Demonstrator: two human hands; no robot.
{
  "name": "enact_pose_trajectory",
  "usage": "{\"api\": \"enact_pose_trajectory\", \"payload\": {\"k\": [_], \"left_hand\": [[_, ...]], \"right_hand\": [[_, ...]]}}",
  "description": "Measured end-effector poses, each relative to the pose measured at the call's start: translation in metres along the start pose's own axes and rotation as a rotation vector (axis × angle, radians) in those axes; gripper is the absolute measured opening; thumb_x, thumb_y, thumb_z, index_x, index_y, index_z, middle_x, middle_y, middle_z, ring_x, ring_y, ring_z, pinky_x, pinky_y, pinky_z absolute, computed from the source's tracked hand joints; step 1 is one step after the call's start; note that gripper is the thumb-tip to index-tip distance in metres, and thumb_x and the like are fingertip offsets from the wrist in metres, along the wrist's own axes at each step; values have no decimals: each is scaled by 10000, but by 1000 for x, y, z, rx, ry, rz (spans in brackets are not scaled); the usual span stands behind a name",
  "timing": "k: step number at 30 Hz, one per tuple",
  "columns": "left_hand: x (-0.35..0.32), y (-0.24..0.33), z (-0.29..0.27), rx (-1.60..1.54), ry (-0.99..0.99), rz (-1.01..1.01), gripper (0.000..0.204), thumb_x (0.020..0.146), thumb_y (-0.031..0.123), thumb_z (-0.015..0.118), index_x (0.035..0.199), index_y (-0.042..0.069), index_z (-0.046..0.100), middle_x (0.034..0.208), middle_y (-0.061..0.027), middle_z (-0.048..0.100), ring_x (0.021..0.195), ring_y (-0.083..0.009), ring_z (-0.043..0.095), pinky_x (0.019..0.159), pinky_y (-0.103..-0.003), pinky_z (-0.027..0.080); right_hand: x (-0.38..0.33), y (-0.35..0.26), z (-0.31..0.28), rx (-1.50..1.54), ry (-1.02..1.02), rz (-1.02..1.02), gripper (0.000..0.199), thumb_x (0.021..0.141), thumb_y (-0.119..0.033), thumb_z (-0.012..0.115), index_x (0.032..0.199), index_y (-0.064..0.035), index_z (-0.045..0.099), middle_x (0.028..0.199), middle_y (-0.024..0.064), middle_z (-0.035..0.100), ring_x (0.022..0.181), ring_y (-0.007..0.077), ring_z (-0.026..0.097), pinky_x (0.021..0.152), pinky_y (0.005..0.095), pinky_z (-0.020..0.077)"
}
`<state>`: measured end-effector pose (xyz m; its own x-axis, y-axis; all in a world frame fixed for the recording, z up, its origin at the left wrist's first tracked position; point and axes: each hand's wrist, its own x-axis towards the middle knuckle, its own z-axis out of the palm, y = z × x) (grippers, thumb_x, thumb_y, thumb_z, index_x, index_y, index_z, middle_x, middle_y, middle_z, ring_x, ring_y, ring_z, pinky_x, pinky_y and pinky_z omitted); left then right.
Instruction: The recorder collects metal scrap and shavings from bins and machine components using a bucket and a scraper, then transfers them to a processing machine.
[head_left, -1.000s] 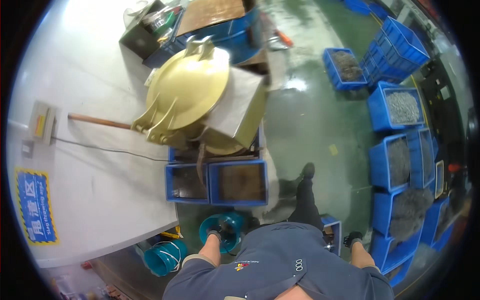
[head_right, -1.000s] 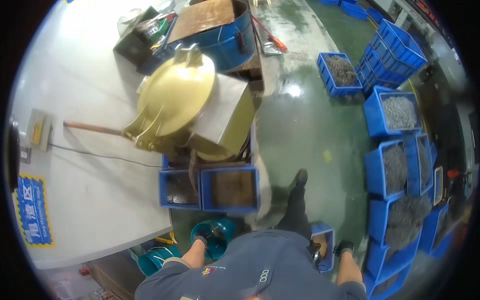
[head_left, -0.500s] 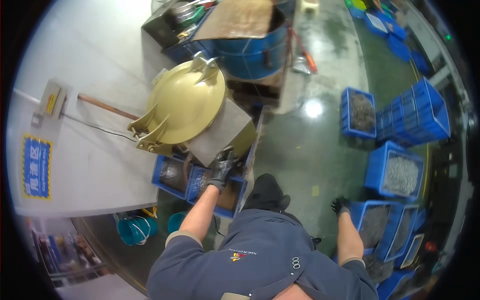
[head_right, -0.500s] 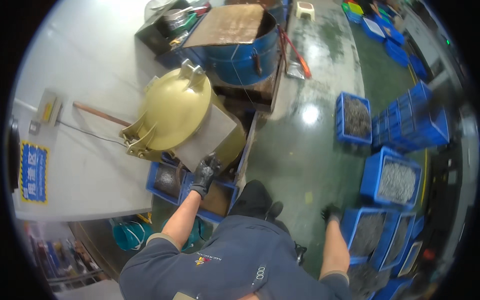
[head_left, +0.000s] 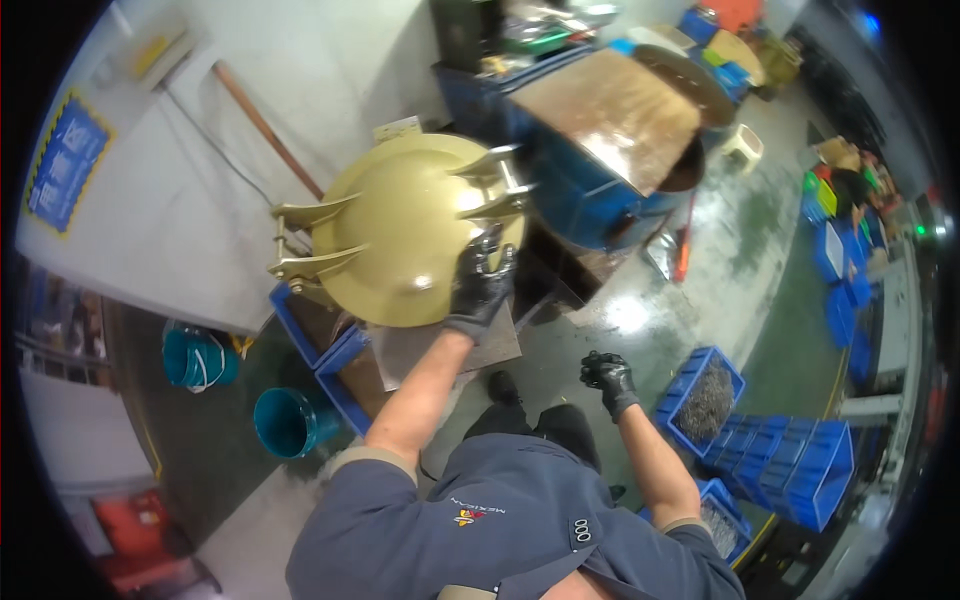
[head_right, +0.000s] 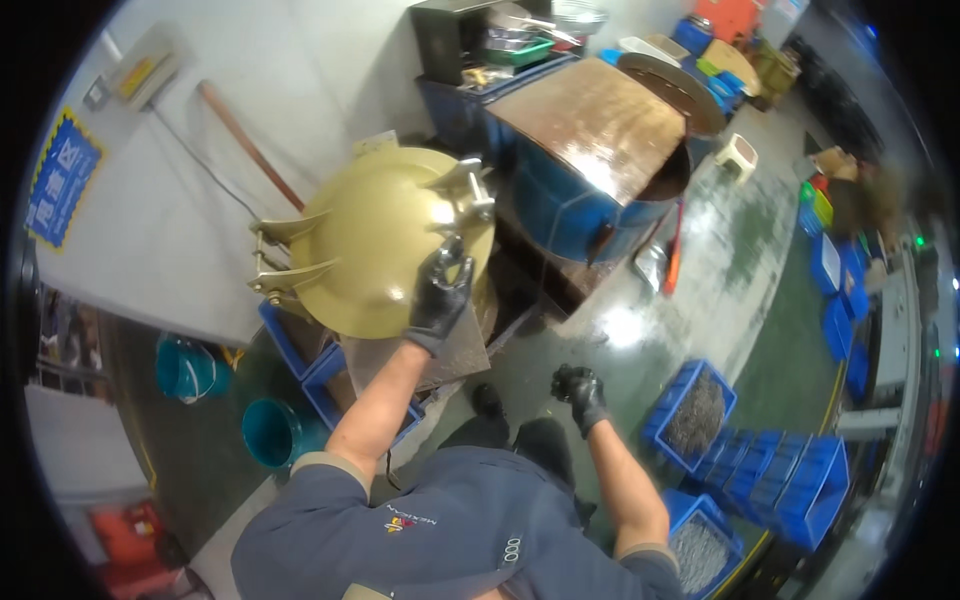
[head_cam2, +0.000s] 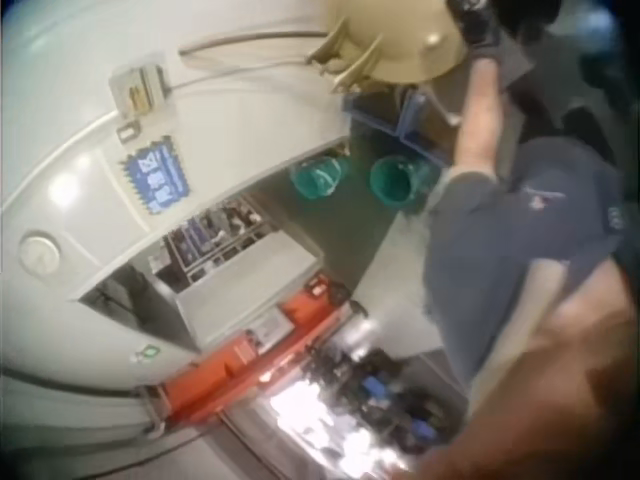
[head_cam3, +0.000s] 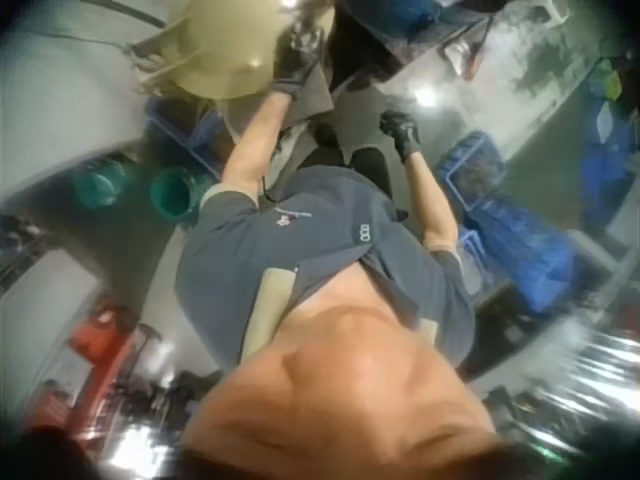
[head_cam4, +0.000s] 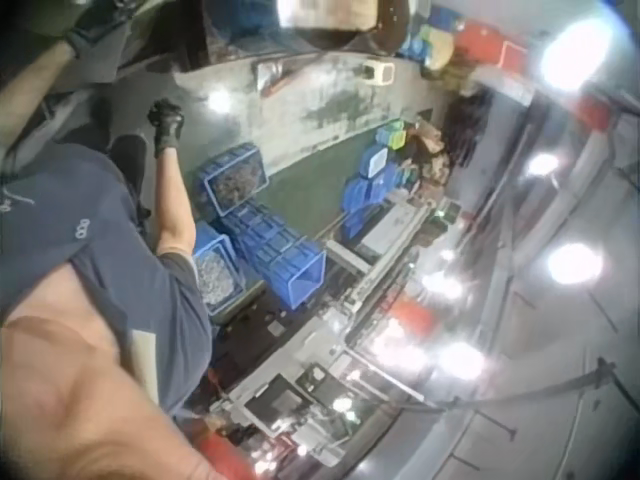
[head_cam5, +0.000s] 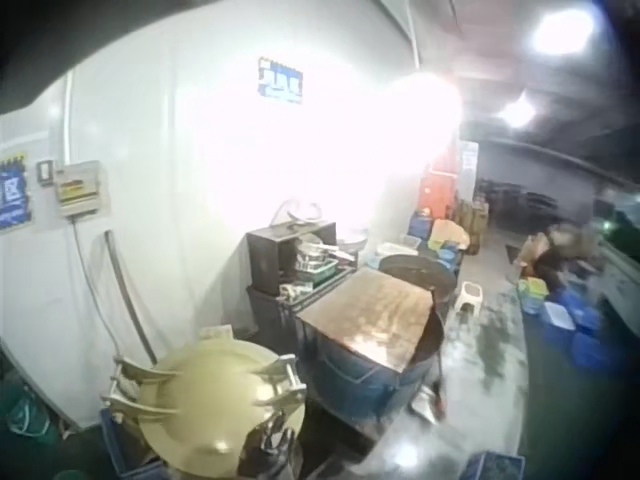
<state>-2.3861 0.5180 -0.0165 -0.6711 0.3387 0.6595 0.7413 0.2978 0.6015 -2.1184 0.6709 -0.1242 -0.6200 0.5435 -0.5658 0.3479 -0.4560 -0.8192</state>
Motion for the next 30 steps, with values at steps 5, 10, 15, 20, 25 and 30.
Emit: {"api": "enact_pose_trajectory", "payload": {"k": [5,10,15,20,25,30], "left_hand": [[34,0,16,78,12,-65,376,778,135,648,1096,-42,553,1053,-211,600,969,-342,581,854,-392,466],[67,12,30,128,-6,-181,420,762,156,655,1121,-31,545,1048,-232,590,961,-368,571,850,-411,459],[93,-26,101,322,15,-345,406,748,239,636,1087,33,552,1041,-196,587,950,-355,557,858,-442,429],[98,-37,133,587,-68,-444,369,805,184,578,1146,46,543,1066,-173,601,954,-351,569,861,-467,419],[128,-46,162,584,-157,-857,388,814,207,555,1177,68,541,1213,-160,531,1023,-331,541,866,-441,420],[121,-52,165,695,-28,-655,362,819,182,568,1148,32,553,1065,-163,609,922,-311,578,826,-429,435]], "right_hand": [[69,-66,15,-72,-79,93,194,837,-132,510,867,27,616,700,120,609,584,178,581,524,267,463],[165,-133,32,-325,-246,-63,246,845,-234,537,748,-22,615,653,70,591,544,143,538,498,254,418],[318,-220,79,-422,-566,-265,318,904,-340,522,953,-34,594,764,57,608,657,141,573,596,268,470],[380,-303,200,-664,-835,-642,361,927,-338,485,1175,-82,540,906,76,634,727,150,612,646,275,501],[468,-333,335,-705,-1124,-386,410,935,-360,454,1165,-34,551,902,73,636,749,146,610,673,271,487],[466,-337,494,-846,-1453,-62,343,965,-267,408,1163,-18,535,944,94,651,773,172,637,706,275,507]]}}
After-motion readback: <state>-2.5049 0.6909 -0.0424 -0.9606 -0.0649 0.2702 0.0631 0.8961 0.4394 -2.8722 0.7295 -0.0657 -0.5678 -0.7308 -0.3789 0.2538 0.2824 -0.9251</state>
